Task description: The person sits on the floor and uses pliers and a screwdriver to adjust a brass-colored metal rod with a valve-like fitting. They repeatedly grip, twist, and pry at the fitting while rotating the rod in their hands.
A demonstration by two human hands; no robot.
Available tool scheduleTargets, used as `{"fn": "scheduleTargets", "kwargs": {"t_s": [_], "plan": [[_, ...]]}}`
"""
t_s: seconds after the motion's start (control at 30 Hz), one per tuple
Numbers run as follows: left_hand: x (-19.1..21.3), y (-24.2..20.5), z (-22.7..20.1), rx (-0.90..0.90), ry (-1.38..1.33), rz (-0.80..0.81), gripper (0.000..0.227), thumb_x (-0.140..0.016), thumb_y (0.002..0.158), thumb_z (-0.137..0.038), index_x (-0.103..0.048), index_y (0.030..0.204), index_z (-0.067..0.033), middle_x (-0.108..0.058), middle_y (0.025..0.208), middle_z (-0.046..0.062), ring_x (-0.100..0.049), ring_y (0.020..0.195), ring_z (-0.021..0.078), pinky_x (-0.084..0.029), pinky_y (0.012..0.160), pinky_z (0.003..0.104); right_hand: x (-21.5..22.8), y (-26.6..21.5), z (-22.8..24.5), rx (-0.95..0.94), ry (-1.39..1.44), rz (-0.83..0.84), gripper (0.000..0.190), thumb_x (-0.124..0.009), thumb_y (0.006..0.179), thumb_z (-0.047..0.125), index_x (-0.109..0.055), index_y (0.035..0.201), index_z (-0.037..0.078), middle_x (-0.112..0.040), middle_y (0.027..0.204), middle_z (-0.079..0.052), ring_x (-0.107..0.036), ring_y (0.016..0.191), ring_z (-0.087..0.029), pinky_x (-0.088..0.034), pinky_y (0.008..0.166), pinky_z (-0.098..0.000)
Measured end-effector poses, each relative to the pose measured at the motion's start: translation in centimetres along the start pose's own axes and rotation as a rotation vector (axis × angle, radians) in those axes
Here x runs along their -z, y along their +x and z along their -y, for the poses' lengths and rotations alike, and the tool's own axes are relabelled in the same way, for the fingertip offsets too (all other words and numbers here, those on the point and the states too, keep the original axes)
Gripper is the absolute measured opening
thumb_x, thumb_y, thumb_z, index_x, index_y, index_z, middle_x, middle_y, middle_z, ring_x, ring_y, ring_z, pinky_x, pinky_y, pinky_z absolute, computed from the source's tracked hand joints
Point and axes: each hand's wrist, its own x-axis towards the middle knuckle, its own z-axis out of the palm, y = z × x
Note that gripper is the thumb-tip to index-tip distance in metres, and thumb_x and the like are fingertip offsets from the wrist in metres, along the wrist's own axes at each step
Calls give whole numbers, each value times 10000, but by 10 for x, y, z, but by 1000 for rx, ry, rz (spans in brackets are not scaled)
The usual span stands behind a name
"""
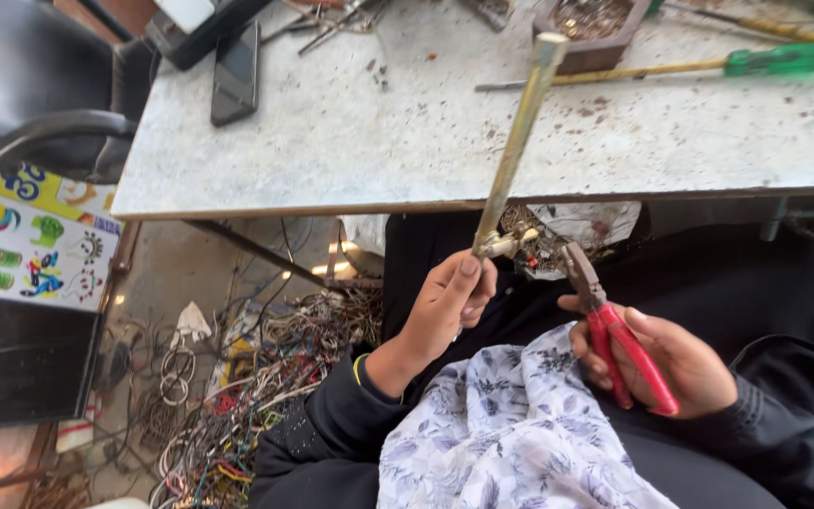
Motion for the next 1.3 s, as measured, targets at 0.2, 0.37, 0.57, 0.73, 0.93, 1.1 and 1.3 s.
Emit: {"fn": "scheduleTargets", "kwargs": {"t_s": [0.2,0.37,0.57,0.73,0.93,1.1,1.3], "plan": [[-8,0,-9,-98,177,21,432,-487,1120,-468,-598,997,-69,-376,705,-75,-314,600,14,-264,532,201,-4,-3,7,-12,-59,43,746,-592,881,111,-329,1564,-37,-513,1004,-113,-517,825,-190,-466,742,-325],[-12,0,-9,-103,206,-17,397,-524,1119,-433,-640,1050,-59,-394,708,-82,-342,632,17,-277,569,200,-1,-9,7,-47,-213,22,706,-663,908,72,-378,1548,-13,-490,865,-82,-504,698,-158,-451,515,-266],[-17,1,-10,-97,320,-78,340,-601,1086,-357,-699,1148,-37,-525,777,-68,-423,681,17,-352,606,200,1,-16,11,-96,-386,125,757,-736,886,140,-373,1533,-12,-496,869,-61,-484,712,-138,-471,581,-266],[-22,0,-11,-66,340,-63,341,-623,1070,-336,-710,1192,-29,-600,852,-49,-475,735,23,-401,647,203,-1,-19,12,-65,-338,199,756,-735,926,257,-356,1515,-27,-511,884,-72,-503,772,-160,-465,619,-286],[-21,1,-4,-18,292,5,368,-584,1098,-356,-711,1187,-23,-554,800,-51,-486,727,41,-390,653,205,-6,-22,11,-55,-319,232,824,-732,945,396,-353,1522,-53,-512,863,-76,-482,742,-161,-425,591,-276],[-17,1,4,-9,143,79,382,-542,1136,-356,-685,1194,-6,-479,750,-60,-429,693,41,-332,626,216,-8,-20,9,-57,-312,275,849,-736,953,424,-354,1530,-68,-503,878,-70,-467,747,-155,-418,604,-275],[-15,1,12,33,18,139,416,-495,1139,-394,-656,1167,-11,-418,707,-85,-322,589,13,-245,512,208,-10,-19,7,-66,-279,262,833,-710,961,429,-341,1525,-61,-503,880,-65,-477,755,-155,-433,606,-274]]}}
